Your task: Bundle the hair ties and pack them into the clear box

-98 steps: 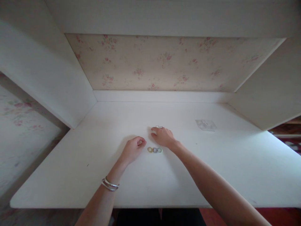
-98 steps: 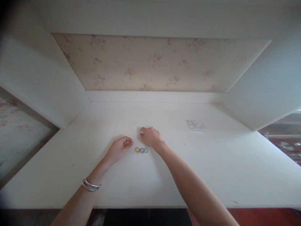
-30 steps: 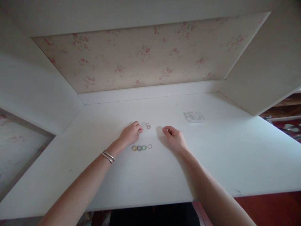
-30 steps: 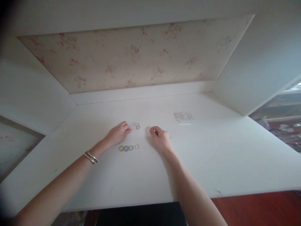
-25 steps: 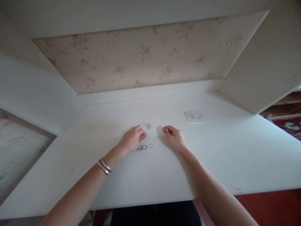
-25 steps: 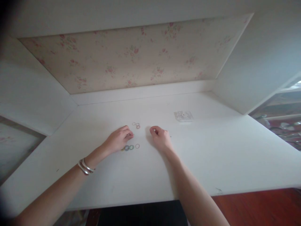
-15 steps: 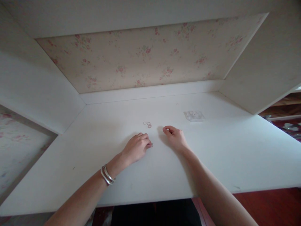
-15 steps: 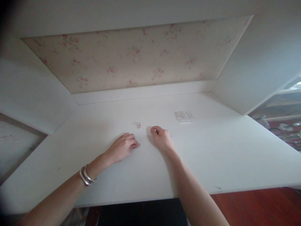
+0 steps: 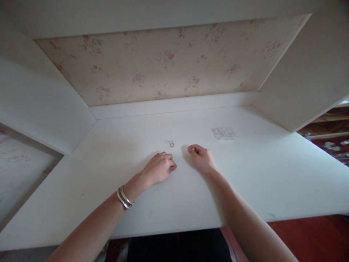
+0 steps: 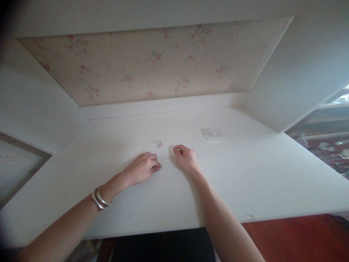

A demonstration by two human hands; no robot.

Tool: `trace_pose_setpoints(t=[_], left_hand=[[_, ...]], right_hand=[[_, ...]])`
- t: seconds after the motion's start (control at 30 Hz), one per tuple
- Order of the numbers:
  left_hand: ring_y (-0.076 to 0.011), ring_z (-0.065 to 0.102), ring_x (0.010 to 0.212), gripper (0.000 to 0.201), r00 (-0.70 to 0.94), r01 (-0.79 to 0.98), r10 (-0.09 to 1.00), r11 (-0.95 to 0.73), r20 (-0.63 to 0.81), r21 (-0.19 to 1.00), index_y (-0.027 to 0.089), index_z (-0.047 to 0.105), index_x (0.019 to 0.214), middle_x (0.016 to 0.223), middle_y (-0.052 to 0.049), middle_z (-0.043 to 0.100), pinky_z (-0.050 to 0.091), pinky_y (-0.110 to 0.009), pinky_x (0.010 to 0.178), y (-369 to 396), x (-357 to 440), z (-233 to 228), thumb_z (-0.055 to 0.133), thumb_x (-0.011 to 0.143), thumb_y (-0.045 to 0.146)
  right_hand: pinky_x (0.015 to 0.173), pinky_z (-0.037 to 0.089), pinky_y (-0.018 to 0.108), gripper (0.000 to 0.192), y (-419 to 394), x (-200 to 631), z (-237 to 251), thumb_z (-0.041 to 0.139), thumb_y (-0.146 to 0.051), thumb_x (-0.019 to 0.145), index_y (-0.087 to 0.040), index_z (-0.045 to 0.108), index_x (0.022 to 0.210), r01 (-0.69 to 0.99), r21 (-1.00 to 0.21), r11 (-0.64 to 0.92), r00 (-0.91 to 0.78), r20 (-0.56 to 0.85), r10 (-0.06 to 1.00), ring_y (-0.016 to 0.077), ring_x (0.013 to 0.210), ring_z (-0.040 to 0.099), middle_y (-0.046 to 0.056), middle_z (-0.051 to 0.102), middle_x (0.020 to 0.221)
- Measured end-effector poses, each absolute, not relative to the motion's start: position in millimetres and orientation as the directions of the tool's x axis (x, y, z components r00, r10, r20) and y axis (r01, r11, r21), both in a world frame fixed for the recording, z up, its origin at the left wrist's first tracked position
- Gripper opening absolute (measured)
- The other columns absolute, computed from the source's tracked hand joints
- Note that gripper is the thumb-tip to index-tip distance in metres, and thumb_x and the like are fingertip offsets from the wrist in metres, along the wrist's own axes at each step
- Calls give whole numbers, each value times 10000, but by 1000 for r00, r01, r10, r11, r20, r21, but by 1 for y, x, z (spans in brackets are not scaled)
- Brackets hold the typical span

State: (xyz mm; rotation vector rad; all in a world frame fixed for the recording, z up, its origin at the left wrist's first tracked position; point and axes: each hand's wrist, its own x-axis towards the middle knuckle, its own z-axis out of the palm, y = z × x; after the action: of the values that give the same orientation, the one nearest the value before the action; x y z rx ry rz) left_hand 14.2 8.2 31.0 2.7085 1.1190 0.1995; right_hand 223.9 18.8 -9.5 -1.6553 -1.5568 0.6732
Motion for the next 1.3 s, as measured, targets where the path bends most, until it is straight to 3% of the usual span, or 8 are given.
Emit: trace_pose_setpoints(t=[0.33,0.5,0.6,0.77,0.9,1.0,1.23,1.3], left_hand=[[-170,552,804,199,723,661,691,-697,12,278,228,730,806,795,-27,637,400,-305,781,11,11,35,538,854,214],[-161,560,799,188,692,650,719,-659,65,378,225,731,813,794,-24,637,404,-288,776,15,5,43,552,856,263],[-142,559,757,198,592,679,798,-568,111,465,207,716,805,779,-20,623,412,-255,713,18,-12,47,542,859,285],[-130,566,705,254,282,707,953,-282,106,649,186,696,874,812,-14,653,412,-239,662,16,-53,37,534,845,380],[-114,508,566,357,50,612,998,-50,25,790,171,670,906,648,19,598,357,-222,529,10,-76,22,543,809,491],[-96,449,494,371,91,537,995,-17,-38,843,160,661,870,579,33,555,313,-215,476,8,-81,16,559,783,506],[-140,550,596,391,147,520,988,-37,-47,853,160,667,880,674,-6,642,384,-234,548,10,-81,15,549,766,514],[-149,567,629,381,173,524,983,-46,-54,850,164,661,888,710,-12,656,402,-244,582,11,-82,14,533,785,507]], right_hand=[[534,303,219,294,19,224,-11,474,-434,829,-238,693,838,597,-802,27,117,120,986,108,536,455,-37,532,562],[531,308,224,300,19,224,-9,471,-423,825,-226,697,838,597,-802,23,114,114,987,111,532,456,-31,527,557],[530,309,224,298,18,224,-10,471,-426,823,-231,697,844,601,-799,18,113,108,988,112,533,455,-32,521,555],[522,305,226,306,19,225,-11,468,-433,822,-231,695,856,612,-790,22,95,102,990,113,533,453,-30,515,558],[516,306,225,319,19,225,-12,467,-452,822,-232,696,851,627,-779,17,101,102,990,111,530,449,-30,505,559],[506,303,224,337,17,223,-13,465,-477,824,-233,695,859,645,-765,2,101,88,991,107,520,441,-32,496,558],[491,276,228,340,12,214,-14,483,-497,824,-236,686,903,689,-722,62,-77,12,997,103,496,401,-45,475,552],[546,314,238,291,14,206,-9,494,-435,829,-232,683,917,740,-664,106,-87,62,994,116,549,446,-33,517,587]])
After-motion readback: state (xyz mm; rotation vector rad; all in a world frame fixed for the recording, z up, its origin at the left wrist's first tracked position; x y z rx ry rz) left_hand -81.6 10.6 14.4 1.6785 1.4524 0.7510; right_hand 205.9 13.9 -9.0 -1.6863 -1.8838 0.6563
